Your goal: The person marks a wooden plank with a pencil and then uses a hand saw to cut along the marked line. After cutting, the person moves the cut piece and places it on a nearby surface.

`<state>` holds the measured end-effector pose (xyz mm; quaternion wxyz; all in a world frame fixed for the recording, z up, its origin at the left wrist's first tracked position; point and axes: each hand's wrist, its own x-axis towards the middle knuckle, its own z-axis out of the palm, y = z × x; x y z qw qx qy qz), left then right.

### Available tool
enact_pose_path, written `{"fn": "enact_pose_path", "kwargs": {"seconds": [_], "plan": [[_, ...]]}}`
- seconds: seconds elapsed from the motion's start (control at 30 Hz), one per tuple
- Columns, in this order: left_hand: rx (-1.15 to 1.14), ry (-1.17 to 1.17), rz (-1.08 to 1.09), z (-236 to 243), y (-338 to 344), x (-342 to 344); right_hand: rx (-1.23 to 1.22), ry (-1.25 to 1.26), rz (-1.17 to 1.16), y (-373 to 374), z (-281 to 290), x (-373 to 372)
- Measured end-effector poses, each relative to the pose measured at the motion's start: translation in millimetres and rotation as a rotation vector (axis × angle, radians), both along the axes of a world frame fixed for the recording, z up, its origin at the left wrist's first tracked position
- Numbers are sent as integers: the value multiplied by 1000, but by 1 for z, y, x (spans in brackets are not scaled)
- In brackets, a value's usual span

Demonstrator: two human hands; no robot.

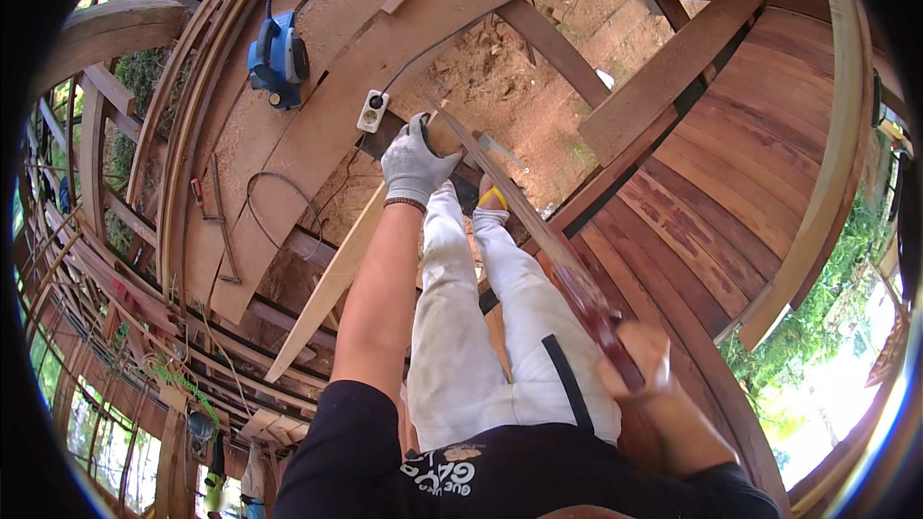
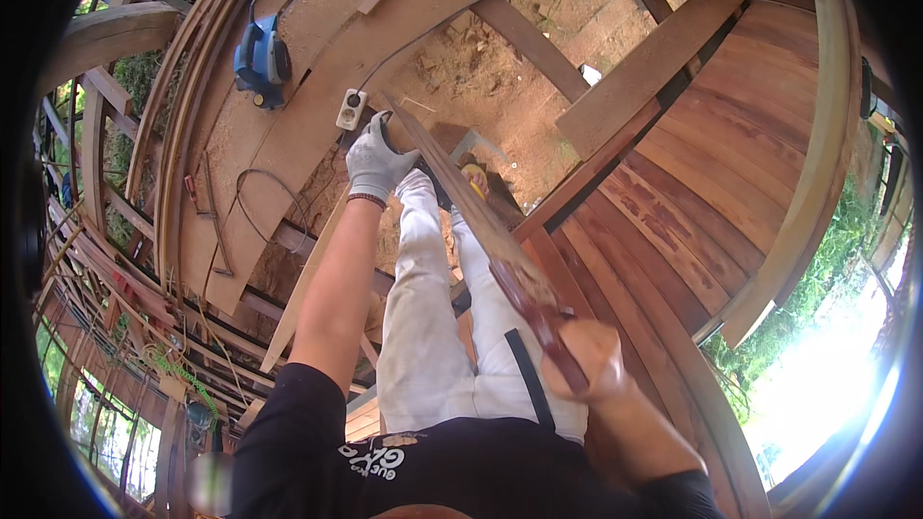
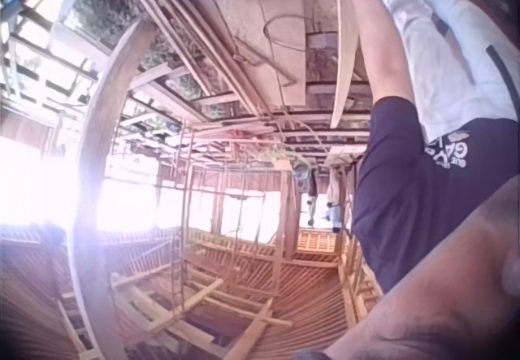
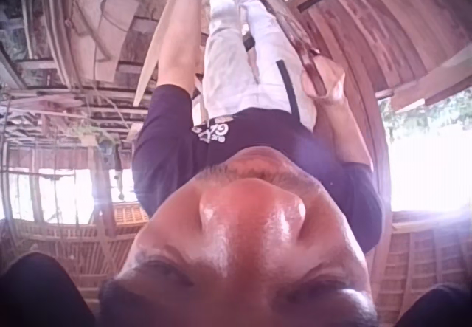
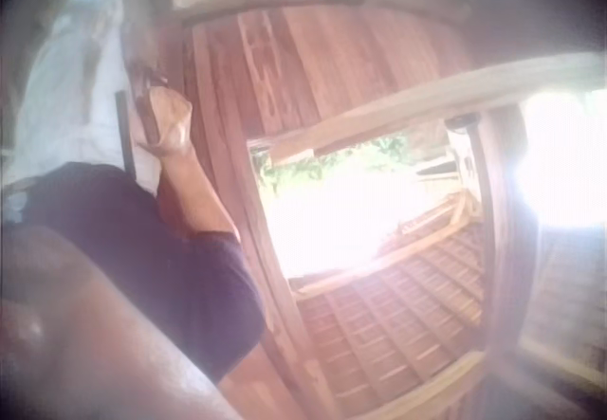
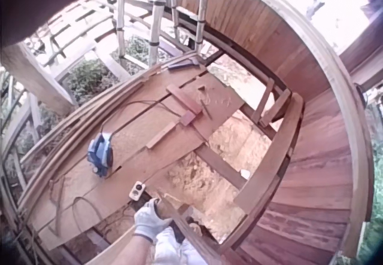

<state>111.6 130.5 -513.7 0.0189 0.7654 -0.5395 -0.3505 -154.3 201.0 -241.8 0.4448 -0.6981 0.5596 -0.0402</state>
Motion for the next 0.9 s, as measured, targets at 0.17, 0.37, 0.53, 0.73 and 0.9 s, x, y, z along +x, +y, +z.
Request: {"fn": "enact_pose_path", "kwargs": {"seconds": [0.17, 0.37, 0.53, 0.73, 0.9], "plan": [[-51, 32, 22, -16, 7, -12, -264, -196, -43, -47, -107, 30], [-89, 35, 4, -10, 8, -5, -62, 0, 77, 0, 7, -7], [-125, 51, 60, -28, -8, -14, -223, -86, 8, -72, -129, 74], [6, 7, 10, -12, 0, -4, -87, 95, 166, -10, 1, 9], [-45, 52, 37, -23, 9, -10, -200, -107, -40, -47, -113, 52]]}}
